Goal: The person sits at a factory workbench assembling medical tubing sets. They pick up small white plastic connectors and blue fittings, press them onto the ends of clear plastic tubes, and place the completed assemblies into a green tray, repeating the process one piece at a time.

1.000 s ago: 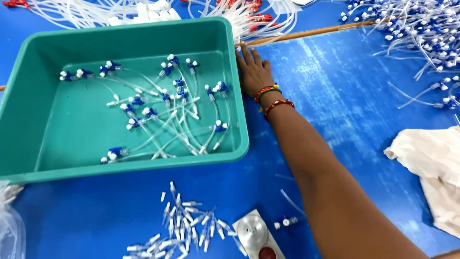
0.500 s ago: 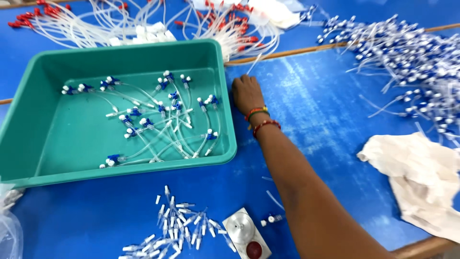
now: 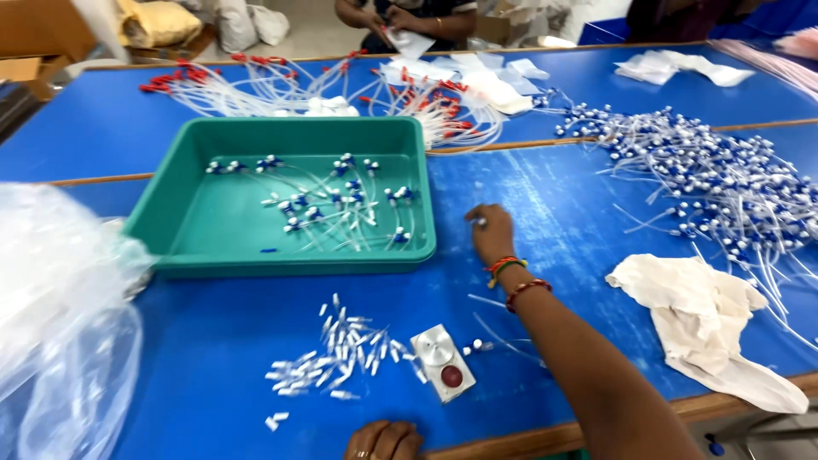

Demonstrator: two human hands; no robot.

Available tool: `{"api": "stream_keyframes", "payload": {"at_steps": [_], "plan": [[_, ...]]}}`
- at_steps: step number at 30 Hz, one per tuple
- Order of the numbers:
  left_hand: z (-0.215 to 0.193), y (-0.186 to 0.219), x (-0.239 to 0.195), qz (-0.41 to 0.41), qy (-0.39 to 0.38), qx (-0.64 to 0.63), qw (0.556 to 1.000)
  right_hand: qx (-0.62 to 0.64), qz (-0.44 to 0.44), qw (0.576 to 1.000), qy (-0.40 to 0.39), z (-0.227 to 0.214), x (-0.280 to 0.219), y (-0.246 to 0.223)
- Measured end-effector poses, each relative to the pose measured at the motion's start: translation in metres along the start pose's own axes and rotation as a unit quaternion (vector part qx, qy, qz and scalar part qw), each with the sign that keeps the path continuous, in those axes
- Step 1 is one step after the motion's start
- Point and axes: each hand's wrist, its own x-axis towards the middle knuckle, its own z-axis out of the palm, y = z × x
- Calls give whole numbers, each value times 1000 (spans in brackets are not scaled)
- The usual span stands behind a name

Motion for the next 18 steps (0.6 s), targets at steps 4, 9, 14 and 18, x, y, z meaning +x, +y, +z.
{"api": "stream_keyframes", "payload": {"at_steps": [4,9,14,18], "plan": [[-41,12,65,11,-98,-35,995,30,-60,991,118,-51,13,-95],[-70,34,114,-29,-88,-102,990,149,-229,962,-26,-72,42,-156],[-85,39,121,-107,-113,-121,980,103,-209,936,-265,-100,17,-160],[-86,34,111,-236,-90,-150,956,28,-139,921,-362,-141,-50,-128]]}}
